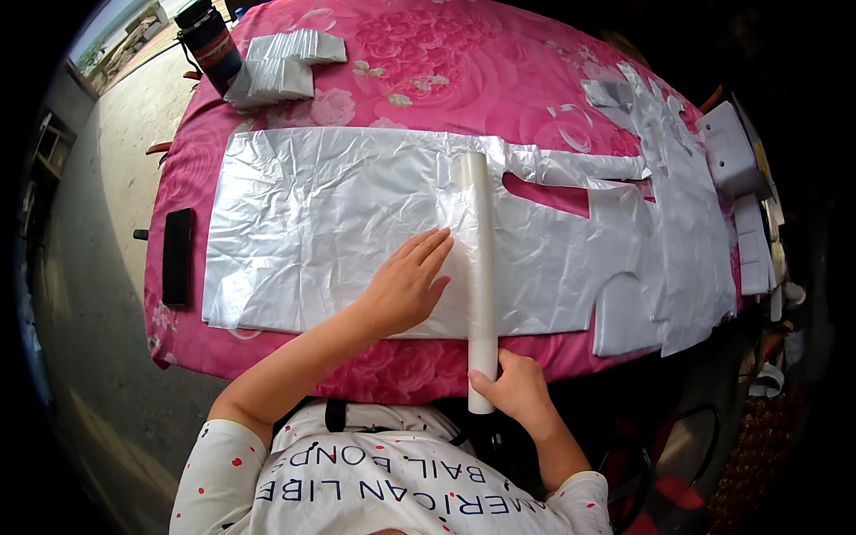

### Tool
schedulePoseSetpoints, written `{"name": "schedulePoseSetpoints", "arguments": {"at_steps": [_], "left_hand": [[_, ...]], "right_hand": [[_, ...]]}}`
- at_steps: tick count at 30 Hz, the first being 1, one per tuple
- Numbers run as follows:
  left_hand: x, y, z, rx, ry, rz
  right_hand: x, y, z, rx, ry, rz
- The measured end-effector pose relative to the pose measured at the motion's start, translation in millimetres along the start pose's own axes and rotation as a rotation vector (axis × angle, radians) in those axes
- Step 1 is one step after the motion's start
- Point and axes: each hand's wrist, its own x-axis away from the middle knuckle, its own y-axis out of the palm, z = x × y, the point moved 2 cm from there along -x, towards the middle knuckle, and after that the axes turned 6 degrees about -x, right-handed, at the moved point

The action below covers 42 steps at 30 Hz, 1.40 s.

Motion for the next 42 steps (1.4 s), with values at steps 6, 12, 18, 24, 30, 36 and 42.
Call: {"name": "schedulePoseSetpoints", "arguments": {"at_steps": [6, 12, 18, 24, 30, 36, 42], "left_hand": [[-2, 44, 5, -0.213, 0.016, -0.043], [-1, 42, 8, -0.314, 0.037, -0.063], [-3, 44, 8, -0.329, 0.013, -0.076], [-3, 45, 9, -0.312, 0.004, -0.071], [0, 45, 8, -0.311, -0.001, -0.06], [-1, 48, 7, -0.319, 0.006, -0.048], [-1, 44, 8, -0.349, 0.014, -0.054]], "right_hand": [[-7, -10, -5, 0.026, -0.016, -0.08], [-89, -40, -30, -0.061, -0.165, 0.076], [-215, -54, -37, -0.617, -0.073, 0.049], [-264, -69, -33, -1.792, -0.214, 0.269], [-261, -196, 36, -2.012, -0.417, 0.46], [-204, -275, 15, -1.789, -0.614, 0.569], [-151, -137, -175, -1.086, -0.88, 0.161]]}}
